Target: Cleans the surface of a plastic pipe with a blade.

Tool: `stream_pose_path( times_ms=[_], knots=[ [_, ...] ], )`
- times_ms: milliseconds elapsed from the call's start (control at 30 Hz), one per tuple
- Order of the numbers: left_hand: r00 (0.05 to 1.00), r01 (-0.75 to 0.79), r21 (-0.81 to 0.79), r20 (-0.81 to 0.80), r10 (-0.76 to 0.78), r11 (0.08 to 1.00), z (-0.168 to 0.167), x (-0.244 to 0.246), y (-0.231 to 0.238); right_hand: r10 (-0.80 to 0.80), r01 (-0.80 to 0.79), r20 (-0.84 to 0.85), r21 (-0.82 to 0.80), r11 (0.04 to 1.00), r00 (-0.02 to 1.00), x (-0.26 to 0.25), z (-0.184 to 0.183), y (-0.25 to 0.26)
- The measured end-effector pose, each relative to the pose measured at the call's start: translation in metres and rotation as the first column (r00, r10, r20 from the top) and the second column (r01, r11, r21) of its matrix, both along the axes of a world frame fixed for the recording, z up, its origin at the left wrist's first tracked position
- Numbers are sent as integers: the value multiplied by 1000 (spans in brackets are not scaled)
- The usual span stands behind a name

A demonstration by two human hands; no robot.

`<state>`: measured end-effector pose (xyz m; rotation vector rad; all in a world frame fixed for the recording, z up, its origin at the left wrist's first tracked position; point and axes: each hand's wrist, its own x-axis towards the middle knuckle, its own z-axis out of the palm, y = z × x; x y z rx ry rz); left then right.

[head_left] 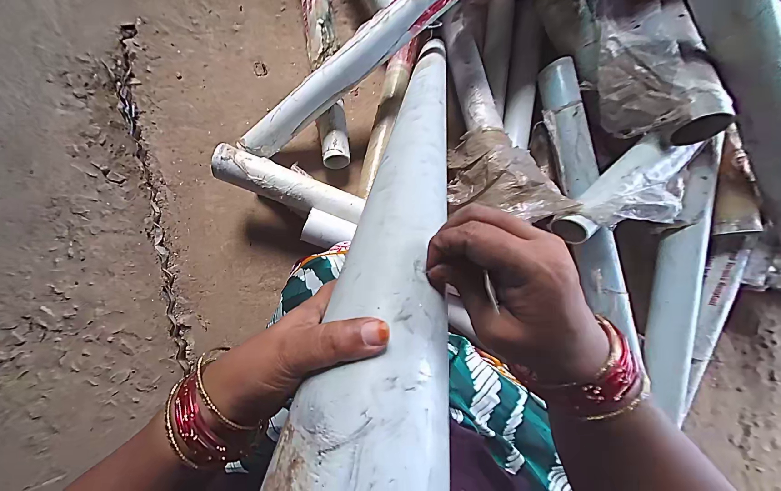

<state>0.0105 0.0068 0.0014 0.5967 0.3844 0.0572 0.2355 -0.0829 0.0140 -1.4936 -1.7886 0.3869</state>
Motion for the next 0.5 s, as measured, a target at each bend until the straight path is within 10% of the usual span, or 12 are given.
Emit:
stream_pose_path(
  times_ms=[500],
  knots=[
    [1000, -21, 25, -15, 21, 999, 1, -2, 1, -70, 65, -291, -26, 998, 954, 2, -3, -25]
  ],
)
